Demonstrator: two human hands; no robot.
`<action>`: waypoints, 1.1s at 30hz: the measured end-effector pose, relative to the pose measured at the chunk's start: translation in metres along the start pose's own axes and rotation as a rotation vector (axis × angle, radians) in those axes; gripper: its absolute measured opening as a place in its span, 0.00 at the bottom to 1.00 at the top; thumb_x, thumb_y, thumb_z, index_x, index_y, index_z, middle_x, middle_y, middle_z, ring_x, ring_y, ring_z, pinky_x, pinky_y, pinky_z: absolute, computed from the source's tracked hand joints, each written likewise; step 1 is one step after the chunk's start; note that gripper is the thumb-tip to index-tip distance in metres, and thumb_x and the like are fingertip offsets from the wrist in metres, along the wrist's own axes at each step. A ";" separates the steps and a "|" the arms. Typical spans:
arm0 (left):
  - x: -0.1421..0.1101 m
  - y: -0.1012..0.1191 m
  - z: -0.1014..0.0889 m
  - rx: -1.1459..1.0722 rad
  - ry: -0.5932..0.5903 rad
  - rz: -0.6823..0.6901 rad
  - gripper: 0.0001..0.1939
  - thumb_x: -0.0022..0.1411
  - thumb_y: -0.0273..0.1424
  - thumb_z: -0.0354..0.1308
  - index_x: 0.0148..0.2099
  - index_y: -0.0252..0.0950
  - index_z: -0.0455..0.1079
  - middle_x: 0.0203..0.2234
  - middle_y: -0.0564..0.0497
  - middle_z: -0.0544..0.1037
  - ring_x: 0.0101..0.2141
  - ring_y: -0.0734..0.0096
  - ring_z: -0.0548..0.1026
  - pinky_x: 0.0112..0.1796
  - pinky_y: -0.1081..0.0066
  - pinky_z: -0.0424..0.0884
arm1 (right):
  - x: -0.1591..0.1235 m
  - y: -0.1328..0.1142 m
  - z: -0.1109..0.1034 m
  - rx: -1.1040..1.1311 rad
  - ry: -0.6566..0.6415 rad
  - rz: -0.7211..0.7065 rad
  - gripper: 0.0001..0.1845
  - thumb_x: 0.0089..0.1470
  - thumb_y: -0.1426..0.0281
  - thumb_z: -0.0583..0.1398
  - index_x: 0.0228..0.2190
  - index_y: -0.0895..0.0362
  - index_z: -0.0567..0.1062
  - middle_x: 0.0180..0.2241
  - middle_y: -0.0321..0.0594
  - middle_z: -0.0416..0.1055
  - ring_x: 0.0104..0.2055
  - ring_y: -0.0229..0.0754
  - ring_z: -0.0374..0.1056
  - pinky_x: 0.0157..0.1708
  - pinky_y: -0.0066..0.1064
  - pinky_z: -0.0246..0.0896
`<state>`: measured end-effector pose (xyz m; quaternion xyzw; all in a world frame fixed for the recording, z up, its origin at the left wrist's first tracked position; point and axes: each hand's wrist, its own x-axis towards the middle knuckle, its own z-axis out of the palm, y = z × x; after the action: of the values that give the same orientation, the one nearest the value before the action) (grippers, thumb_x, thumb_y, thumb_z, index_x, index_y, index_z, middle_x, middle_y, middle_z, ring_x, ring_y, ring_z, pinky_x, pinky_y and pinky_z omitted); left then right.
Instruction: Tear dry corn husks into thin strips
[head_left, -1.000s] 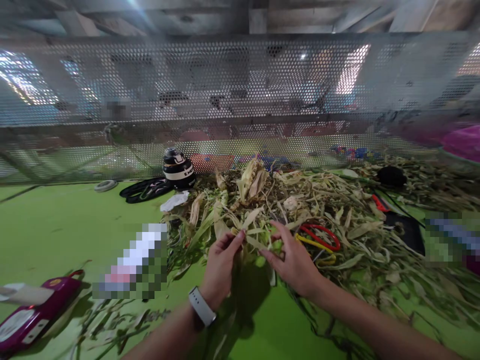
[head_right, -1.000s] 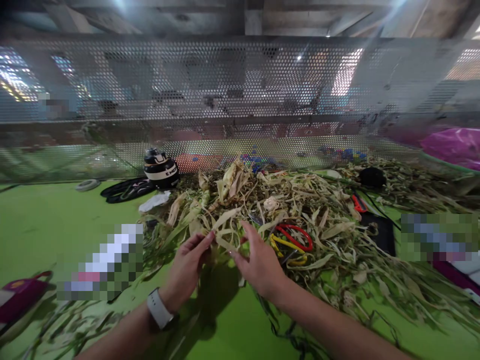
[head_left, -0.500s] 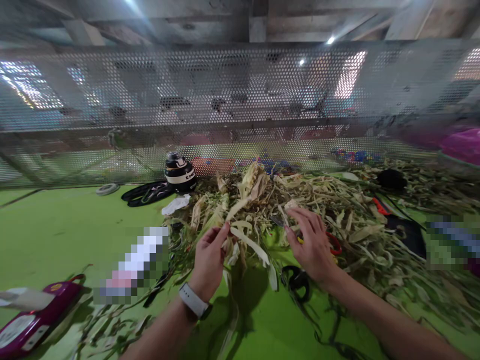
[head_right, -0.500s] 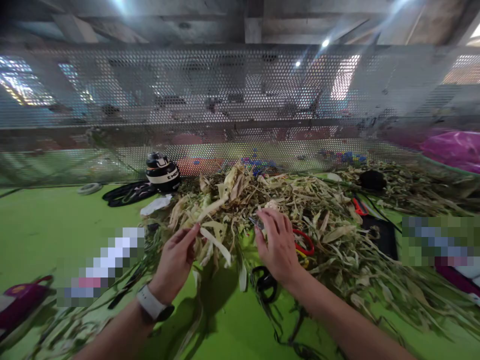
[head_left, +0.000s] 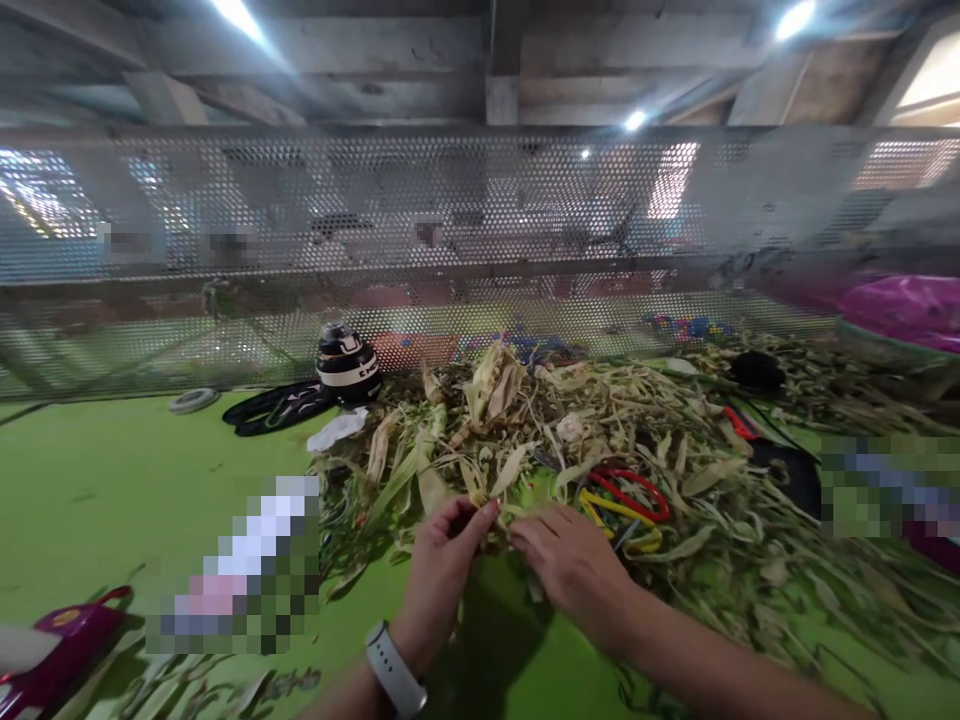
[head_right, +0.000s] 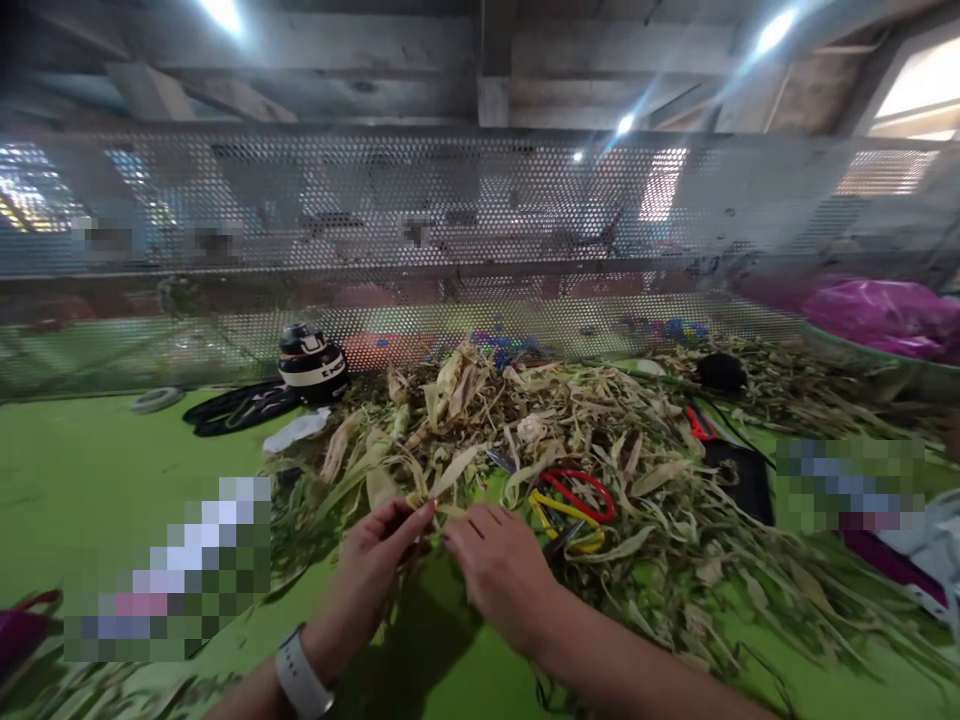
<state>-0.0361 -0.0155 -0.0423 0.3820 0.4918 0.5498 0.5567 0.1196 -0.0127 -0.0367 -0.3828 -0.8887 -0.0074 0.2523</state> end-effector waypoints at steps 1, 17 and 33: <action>0.000 0.002 0.000 0.040 -0.002 0.015 0.14 0.46 0.39 0.63 0.27 0.33 0.68 0.18 0.57 0.67 0.20 0.81 0.62 0.21 0.80 0.59 | 0.000 0.000 -0.003 -0.042 -0.004 -0.035 0.06 0.54 0.76 0.54 0.32 0.57 0.70 0.29 0.41 0.69 0.32 0.42 0.63 0.30 0.33 0.58; -0.010 0.023 -0.002 0.136 -0.383 0.008 0.12 0.48 0.38 0.62 0.27 0.33 0.70 0.16 0.57 0.64 0.18 0.83 0.57 0.19 0.80 0.52 | 0.013 0.010 -0.025 0.497 0.168 0.247 0.07 0.57 0.68 0.51 0.29 0.57 0.65 0.26 0.34 0.67 0.28 0.35 0.63 0.29 0.25 0.56; 0.001 0.014 -0.003 -0.069 -0.141 -0.047 0.15 0.42 0.36 0.66 0.30 0.31 0.71 0.20 0.52 0.73 0.20 0.77 0.68 0.21 0.78 0.61 | 0.018 0.009 -0.029 1.088 0.102 0.536 0.29 0.50 0.63 0.58 0.51 0.57 0.55 0.21 0.30 0.65 0.16 0.32 0.60 0.17 0.25 0.60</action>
<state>-0.0423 -0.0130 -0.0291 0.3887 0.4412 0.5251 0.6152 0.1287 0.0000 -0.0050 -0.4088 -0.6244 0.4931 0.4471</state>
